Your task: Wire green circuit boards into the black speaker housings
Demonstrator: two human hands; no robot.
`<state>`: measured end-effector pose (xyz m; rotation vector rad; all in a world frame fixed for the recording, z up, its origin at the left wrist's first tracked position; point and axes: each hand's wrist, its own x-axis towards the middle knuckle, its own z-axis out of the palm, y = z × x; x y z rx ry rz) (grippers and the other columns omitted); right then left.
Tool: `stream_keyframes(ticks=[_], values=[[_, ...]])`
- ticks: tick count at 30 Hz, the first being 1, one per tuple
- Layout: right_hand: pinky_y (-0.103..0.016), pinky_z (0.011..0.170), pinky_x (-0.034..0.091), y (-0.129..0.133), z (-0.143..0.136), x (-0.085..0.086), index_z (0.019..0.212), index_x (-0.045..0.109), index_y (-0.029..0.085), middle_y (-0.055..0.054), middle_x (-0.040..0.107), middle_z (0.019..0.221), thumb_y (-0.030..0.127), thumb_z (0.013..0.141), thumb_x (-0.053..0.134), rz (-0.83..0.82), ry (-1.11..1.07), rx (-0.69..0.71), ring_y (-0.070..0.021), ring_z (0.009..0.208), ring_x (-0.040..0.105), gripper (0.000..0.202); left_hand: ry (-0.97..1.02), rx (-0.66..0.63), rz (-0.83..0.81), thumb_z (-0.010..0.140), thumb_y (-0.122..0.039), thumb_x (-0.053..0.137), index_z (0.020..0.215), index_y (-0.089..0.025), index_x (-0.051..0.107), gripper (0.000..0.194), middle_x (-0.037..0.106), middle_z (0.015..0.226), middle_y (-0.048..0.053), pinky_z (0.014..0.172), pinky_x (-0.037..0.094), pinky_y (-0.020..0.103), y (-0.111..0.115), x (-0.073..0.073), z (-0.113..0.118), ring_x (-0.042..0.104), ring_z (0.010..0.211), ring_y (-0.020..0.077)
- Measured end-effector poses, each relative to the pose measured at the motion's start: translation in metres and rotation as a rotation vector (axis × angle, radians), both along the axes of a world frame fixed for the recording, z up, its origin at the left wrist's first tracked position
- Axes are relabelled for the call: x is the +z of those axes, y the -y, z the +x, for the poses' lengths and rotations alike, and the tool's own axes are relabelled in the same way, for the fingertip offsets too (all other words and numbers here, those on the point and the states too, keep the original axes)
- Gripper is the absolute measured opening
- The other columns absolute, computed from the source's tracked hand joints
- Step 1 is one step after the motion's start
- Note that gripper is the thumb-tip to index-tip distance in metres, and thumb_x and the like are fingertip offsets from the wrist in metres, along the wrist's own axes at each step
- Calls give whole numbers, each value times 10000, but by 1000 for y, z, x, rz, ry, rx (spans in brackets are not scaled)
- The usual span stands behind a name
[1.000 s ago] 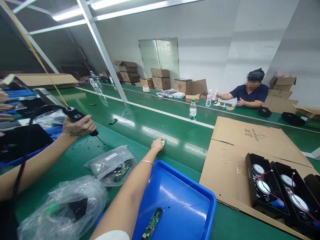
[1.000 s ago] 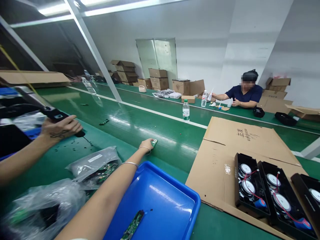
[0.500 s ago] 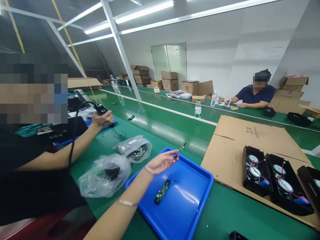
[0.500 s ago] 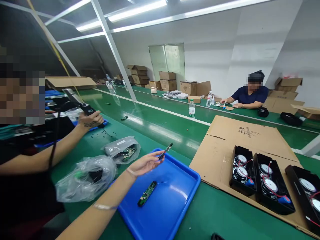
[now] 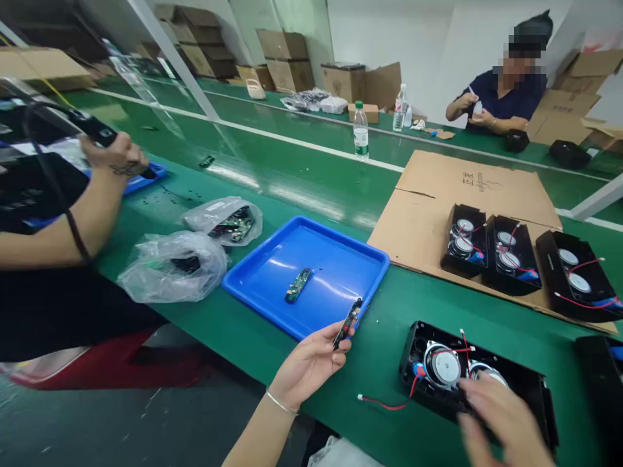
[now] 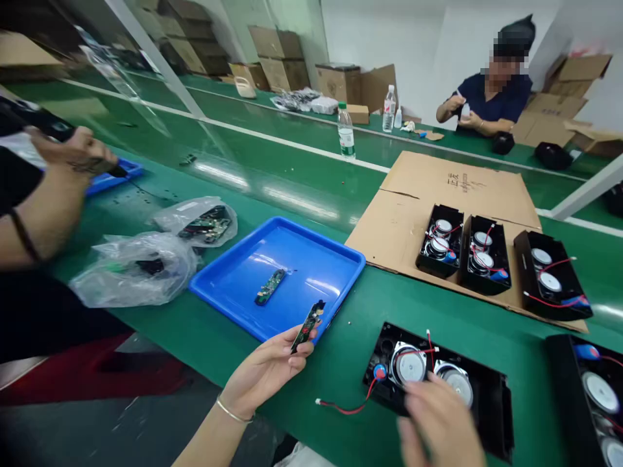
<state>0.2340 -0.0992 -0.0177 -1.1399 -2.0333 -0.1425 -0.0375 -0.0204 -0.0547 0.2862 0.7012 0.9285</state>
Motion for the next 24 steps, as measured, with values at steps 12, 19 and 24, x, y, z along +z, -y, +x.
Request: stream_keyframes(ticks=[12, 19, 24], values=[[-219, 503, 432, -24, -86, 1, 913, 620, 103, -24, 568, 629, 115, 936, 321, -228, -25, 182, -116, 538, 510, 301, 68, -53, 75, 655, -93, 731, 1038, -197, 655, 405, 599, 910, 34, 602, 468, 178, 20, 1, 11, 549, 744, 101], [-238, 491, 367, -43, -92, 13, 835, 642, 131, -6, 537, 589, 171, 925, 424, -247, -127, 40, -115, 523, 485, 239, 14, -186, 230, 690, -178, 727, 1134, -269, 622, 466, 603, 1008, 59, 691, 527, 282, 30, 10, 26, 566, 849, 172], [-249, 466, 332, -44, -95, 9, 773, 643, 135, 3, 498, 546, 163, 928, 406, -235, -91, 28, -113, 487, 442, 284, -24, -263, 337, 717, -277, 710, 1170, -292, 598, 467, 581, 1159, 74, 760, 514, 327, 30, 17, 27, 528, 1015, 239]])
